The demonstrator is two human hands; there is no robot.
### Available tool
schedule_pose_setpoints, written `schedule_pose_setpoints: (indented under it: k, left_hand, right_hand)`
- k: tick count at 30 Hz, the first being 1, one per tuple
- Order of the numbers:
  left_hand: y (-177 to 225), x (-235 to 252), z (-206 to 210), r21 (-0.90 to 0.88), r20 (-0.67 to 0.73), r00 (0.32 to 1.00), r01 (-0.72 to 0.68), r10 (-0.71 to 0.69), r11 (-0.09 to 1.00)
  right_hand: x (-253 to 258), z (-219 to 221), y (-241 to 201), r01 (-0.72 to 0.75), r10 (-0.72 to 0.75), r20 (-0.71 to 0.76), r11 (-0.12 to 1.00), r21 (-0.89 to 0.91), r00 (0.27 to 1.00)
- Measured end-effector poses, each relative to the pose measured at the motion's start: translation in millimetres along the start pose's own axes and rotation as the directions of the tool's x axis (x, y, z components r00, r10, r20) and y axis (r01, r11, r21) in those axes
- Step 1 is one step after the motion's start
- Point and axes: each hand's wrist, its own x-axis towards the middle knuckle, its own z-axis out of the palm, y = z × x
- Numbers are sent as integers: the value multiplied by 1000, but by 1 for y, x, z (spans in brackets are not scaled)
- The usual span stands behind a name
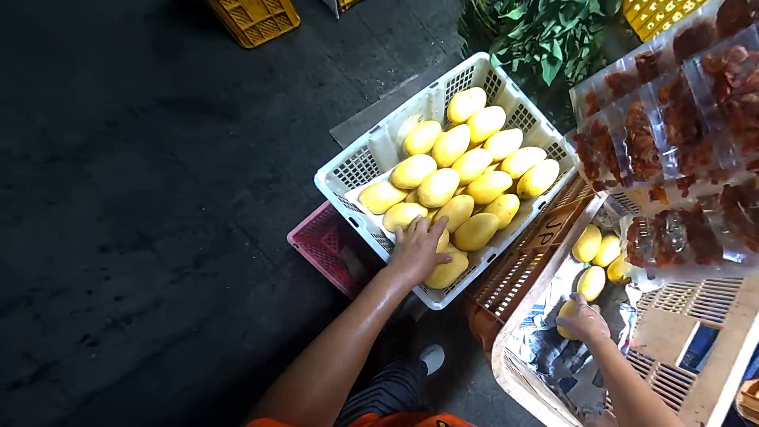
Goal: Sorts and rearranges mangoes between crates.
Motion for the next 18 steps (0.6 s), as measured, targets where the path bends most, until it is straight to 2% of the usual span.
schedule_pose_setpoints:
  k: [2, 4, 6, 8, 10, 12, 13, 14, 15, 16, 17, 18]
  left_hand:
    - [15, -17, 1, -92, -188, 978, -108, 89, 990]
    - [35, -41, 6, -240, -397, 902, -281, 170, 929]
    - [58, -67, 6, -439, -505, 842, -439, 189, 784]
    - [77, -87, 3, -685, -488, 851, -512, 196, 518]
    - [88, -98, -2, -898, -360, 918, -389, 166, 204]
    - [94, -103, -7, -991, -136, 974, -132, 181, -34]
    - [95, -105, -11, -992, -27, 970, 5, 240, -130]
    - [95, -106, -14, -968, 51, 945, 126, 324, -216]
    - [93, -108, -18, -932, 94, 904, 227, 417, -281]
    - [89, -109, -22, -886, 111, 871, 304, 478, -349]
    - [84, -110, -29, -851, 135, 869, 348, 476, -394]
    - [77, -109, -38, -866, 171, 903, 329, 395, -377]
  right_hand:
    - [-1, 3, 1, 78, -78, 11, 997, 18, 997]
    - [-5, -1, 3, 162, -164, -1, 977, 137, 986]
    - [-23, -14, 5, 293, -281, -92, 869, 399, 955]
    - [-70, -43, 0, 436, -394, -213, 659, 613, 894]
    - [-133, -79, -7, 573, -517, -348, 375, 729, 782]
    - [-183, -107, -11, 674, -666, -470, 67, 736, 580]
    - [-197, -117, -14, 722, -725, -504, -14, 692, 469]
    - [-204, -124, -17, 757, -757, -518, -49, 652, 397]
    - [-204, -128, -20, 776, -770, -517, -45, 629, 375]
    - [-198, -128, -22, 771, -761, -502, -6, 637, 410]
    - [-186, -126, -24, 744, -738, -478, 49, 666, 477]
    - [-169, -122, -25, 703, -694, -442, 130, 699, 569]
